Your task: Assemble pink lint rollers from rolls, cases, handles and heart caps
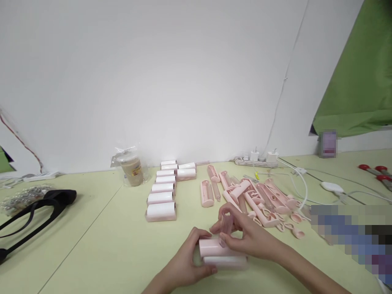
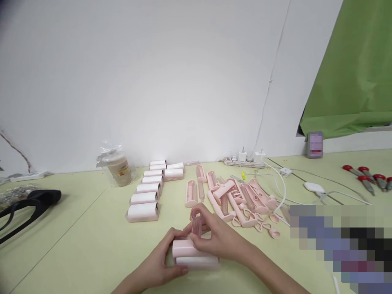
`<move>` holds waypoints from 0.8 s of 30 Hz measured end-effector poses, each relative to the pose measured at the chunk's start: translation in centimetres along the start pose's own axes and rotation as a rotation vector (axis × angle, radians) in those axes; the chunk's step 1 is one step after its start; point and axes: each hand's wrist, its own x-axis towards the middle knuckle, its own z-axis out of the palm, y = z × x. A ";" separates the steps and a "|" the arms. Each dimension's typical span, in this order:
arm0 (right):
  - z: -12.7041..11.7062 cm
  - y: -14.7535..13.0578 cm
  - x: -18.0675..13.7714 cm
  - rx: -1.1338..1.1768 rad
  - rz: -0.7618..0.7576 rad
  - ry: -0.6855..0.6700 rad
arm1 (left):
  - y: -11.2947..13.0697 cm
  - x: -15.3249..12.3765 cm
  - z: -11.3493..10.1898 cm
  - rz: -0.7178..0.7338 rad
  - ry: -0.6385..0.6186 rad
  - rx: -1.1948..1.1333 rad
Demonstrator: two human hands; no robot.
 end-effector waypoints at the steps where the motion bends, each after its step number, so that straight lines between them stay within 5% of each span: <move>1: 0.1 0.0 0.0 -0.022 -0.007 0.001 | 0.0 0.0 0.0 0.003 -0.003 -0.011; 11: 0.8 0.7 -0.1 -0.136 -0.035 0.061 | 0.2 0.2 -0.3 -0.010 0.002 0.010; 17: -0.4 0.2 0.8 -0.047 -0.022 -0.145 | 0.5 1.5 -2.2 -0.016 -0.191 0.035; 24: -0.7 0.8 1.1 -0.007 -0.115 -0.220 | 0.2 4.0 -3.8 0.038 -0.416 -0.085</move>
